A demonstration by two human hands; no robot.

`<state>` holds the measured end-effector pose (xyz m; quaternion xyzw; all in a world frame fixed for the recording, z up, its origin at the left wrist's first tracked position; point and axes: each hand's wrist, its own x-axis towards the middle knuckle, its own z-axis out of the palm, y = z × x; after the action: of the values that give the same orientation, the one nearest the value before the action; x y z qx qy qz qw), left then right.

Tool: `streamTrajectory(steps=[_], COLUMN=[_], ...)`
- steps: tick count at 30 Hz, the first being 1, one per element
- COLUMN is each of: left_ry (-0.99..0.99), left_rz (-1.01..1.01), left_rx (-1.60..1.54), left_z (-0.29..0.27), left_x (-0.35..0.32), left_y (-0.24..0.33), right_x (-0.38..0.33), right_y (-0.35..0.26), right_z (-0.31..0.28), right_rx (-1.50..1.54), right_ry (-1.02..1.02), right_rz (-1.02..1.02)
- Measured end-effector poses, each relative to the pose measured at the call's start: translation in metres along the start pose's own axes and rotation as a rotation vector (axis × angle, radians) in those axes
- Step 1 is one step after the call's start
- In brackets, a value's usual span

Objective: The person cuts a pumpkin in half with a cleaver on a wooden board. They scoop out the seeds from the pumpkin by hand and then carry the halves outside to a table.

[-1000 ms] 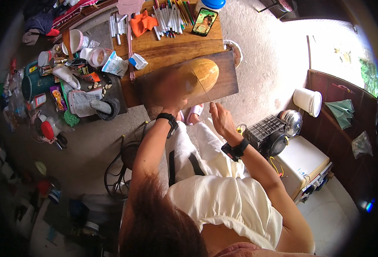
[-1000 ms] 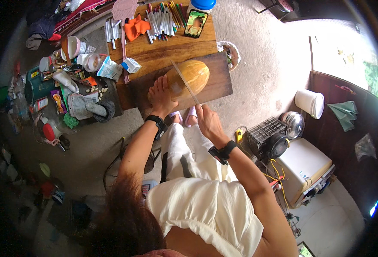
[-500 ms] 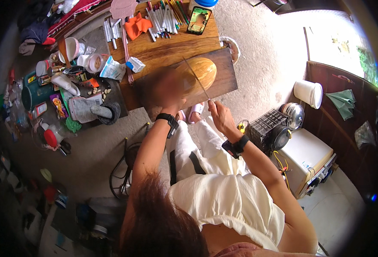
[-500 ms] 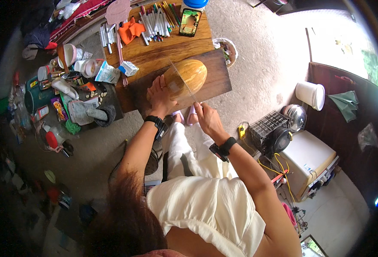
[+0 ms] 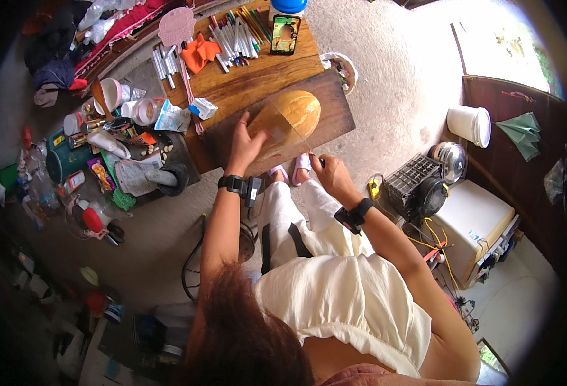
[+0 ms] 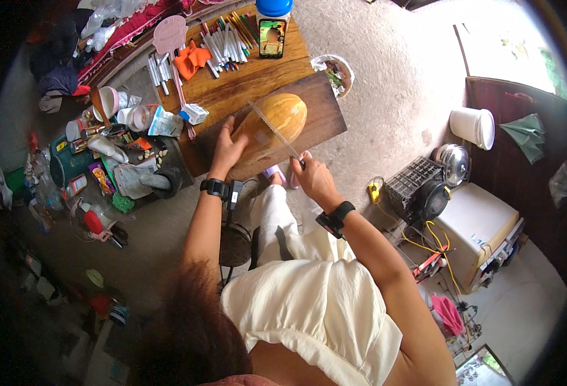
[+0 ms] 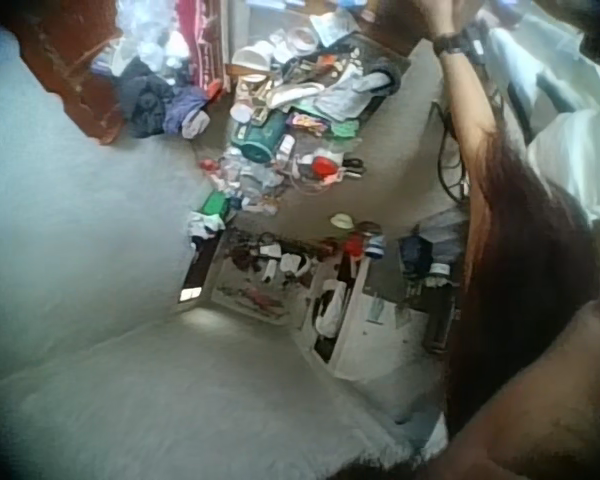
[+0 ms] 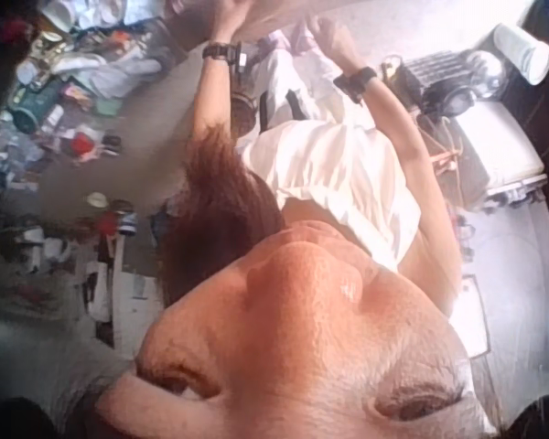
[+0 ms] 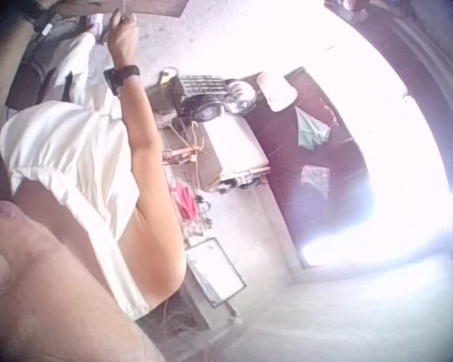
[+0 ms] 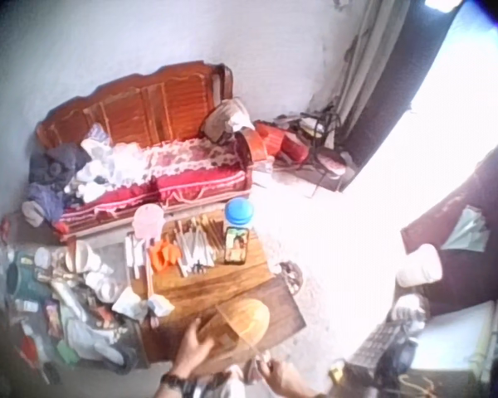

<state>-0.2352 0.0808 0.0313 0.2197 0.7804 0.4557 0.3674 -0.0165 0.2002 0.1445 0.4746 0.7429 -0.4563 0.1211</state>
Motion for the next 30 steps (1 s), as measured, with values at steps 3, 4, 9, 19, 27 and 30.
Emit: streamTrajectory(steps=[3,4,9,19,27,30], left_ry=[0.178,0.213,0.151,0.051,0.149,0.130], left_rz=[-0.008,-0.032,0.094,0.017,0.135,0.088], left_rx=[-0.340,-0.245,-0.112,0.267,0.183,0.167], left_z=[-0.002,-0.003,0.029,0.067,0.064,0.069], left_x=[0.030,0.042,0.086,0.095,0.107,0.109], left_y=[0.038,0.058,0.094,0.083,0.063,0.067], right_x=[-0.002,-0.003,-0.008,-0.007,-0.002,0.003], right_y=[0.012,0.016,0.004,0.010,-0.016,-0.013], right_z=[0.004,0.003,-0.002,-0.012,-0.033,-0.033], right_rx=[-0.052,-0.044,-0.085,-0.009,-0.077,-0.126], right_ry=[0.021,0.020,-0.024,-0.069,-0.113,-0.125], right_rz=[0.060,0.071,0.086,0.066,0.086,0.072])
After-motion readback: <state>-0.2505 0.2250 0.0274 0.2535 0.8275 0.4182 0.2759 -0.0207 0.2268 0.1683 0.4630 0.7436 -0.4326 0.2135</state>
